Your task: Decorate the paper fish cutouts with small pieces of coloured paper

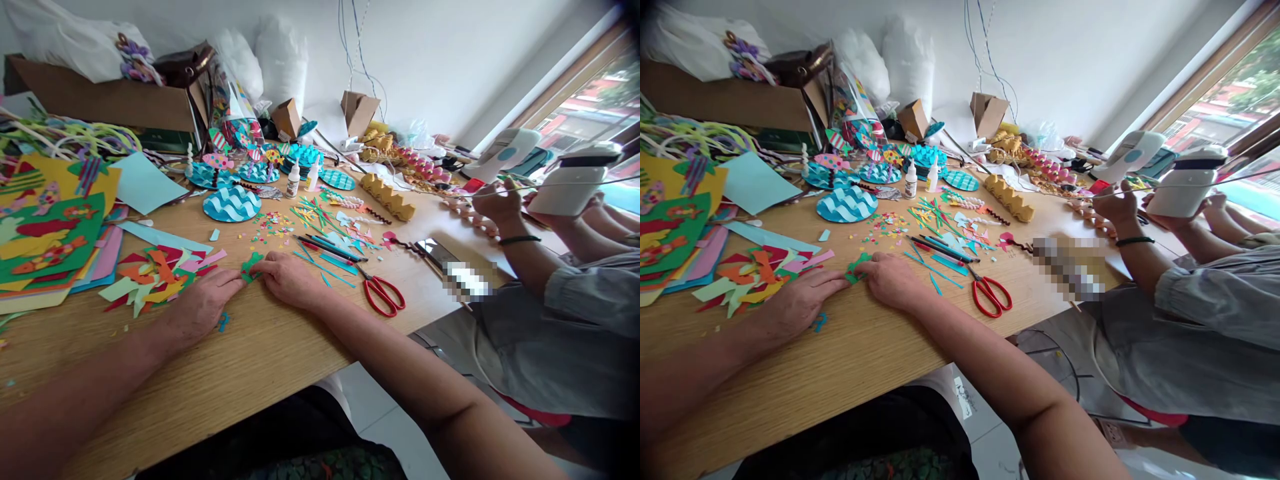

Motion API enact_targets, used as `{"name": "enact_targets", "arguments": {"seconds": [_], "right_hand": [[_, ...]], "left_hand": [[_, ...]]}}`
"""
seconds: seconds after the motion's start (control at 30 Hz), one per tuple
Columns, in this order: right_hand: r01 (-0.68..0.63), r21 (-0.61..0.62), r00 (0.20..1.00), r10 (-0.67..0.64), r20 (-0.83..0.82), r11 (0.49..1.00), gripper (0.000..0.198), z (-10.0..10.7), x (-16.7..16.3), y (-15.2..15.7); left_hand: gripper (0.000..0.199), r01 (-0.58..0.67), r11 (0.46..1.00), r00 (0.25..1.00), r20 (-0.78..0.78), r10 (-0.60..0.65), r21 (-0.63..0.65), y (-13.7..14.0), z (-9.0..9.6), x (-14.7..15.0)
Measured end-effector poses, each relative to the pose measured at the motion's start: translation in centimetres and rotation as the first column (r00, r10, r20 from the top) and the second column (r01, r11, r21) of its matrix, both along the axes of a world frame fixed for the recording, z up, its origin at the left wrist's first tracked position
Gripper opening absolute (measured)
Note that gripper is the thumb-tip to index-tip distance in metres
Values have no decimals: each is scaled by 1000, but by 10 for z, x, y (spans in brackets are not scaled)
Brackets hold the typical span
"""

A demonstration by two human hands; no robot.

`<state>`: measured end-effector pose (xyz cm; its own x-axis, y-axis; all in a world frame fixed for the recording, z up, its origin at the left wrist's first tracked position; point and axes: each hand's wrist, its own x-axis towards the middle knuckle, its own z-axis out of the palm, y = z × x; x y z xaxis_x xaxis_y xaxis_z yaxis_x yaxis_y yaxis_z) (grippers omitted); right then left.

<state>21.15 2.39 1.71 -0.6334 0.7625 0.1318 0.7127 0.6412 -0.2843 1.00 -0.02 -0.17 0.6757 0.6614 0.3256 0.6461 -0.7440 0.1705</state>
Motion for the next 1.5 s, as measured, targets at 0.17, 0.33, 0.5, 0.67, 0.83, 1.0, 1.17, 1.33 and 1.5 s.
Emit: {"name": "enact_targets", "arguments": {"seconds": [0.17, 0.33, 0.5, 0.67, 0.83, 1.0, 1.17, 1.33, 1.5], "right_hand": [[8, 5, 1000, -8, -14, 1000, 36, 1, 0, 0], [-5, -18, 999, 4, -42, 1000, 33, 3, 2, 1], [-24, -21, 1000, 24, -20, 999, 33, 4, 2, -1], [-23, 0, 1000, 23, -6, 1000, 35, 3, 2, -2], [-16, -3, 1000, 16, -24, 1000, 34, 2, 3, -1], [-36, -2, 999, 36, -23, 999, 35, 2, 3, -1], [-17, -16, 1000, 17, -7, 1000, 35, 4, 2, -4], [-8, -50, 980, -2, -201, 999, 31, 2, 1, 0], [148, -164, 747, -219, -627, 975, 22, 28, 15, -4]], "left_hand": [[45, -15, 1000, 1000, 4, 15, -4, 0, 0, 1], [46, -18, 1000, 1000, -3, 18, 2, 0, 0, 0], [50, -32, 999, 999, 3, 32, -14, -1, -1, 2], [51, -20, 1000, 1000, -16, 20, 9, 0, -4, 3], [50, -18, 1000, 1000, 6, 18, 3, 0, -5, 1], [47, -13, 1000, 1000, 8, 13, -16, 0, -4, 1], [45, -11, 1000, 1000, 9, 11, -27, -1, -6, 2], [47, -32, 995, 998, 50, 37, -97, -1, -1, 3], [34, -97, 917, 957, 217, 193, -386, 6, 17, -6]]}}
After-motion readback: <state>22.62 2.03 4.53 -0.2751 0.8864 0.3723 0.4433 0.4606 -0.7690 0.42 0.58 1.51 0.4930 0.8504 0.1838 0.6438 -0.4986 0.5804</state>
